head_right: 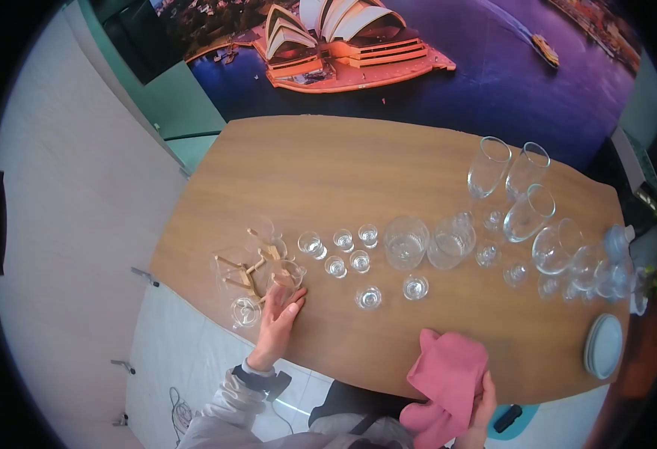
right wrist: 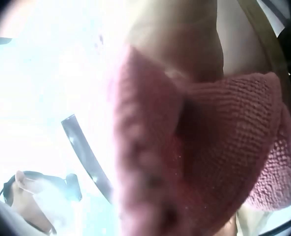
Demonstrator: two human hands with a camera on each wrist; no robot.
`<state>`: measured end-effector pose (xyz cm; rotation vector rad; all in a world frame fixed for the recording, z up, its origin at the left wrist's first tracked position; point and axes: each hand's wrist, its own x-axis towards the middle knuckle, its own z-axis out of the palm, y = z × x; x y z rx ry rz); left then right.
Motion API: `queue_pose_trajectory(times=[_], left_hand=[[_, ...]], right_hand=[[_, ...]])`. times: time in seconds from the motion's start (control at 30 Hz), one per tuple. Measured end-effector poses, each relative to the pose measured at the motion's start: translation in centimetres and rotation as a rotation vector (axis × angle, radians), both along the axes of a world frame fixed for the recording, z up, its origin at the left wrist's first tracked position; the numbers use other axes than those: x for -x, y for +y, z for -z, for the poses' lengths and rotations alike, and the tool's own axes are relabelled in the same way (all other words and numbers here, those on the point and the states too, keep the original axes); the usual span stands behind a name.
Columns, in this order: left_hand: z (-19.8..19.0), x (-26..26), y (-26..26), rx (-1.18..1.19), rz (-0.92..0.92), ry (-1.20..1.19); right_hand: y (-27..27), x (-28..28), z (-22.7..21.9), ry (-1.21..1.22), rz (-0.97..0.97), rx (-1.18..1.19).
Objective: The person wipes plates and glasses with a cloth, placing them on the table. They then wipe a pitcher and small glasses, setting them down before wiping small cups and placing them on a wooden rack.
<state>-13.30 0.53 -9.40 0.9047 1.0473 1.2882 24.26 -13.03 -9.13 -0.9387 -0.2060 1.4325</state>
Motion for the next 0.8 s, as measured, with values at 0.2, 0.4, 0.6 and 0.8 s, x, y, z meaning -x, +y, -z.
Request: queue_pose_trajectory(times=[0.2,0.4,0.6,0.8], left_hand=[[0.4,-1.6,0.1,0.028,-0.145,-0.035],[0.0,-3.5,-2.1,-0.023,-0.243,0.056],[-2.9,-2.0,-8.7,-0.135,-0.416,0.848],[-5.1,0.9,-4.7,-0.250,-0.655,1.400]], right_hand=[[-0.3,-0.1,0.4,0.008,0.034,0.014],[-0.2,0.7,-0.9,0.010,0.030,0.032],[-1.3,-1.0,1.5,0.145,0.059,0.014],[-4.2,1.3,0.6,-0.340,0.163,-0.238]])
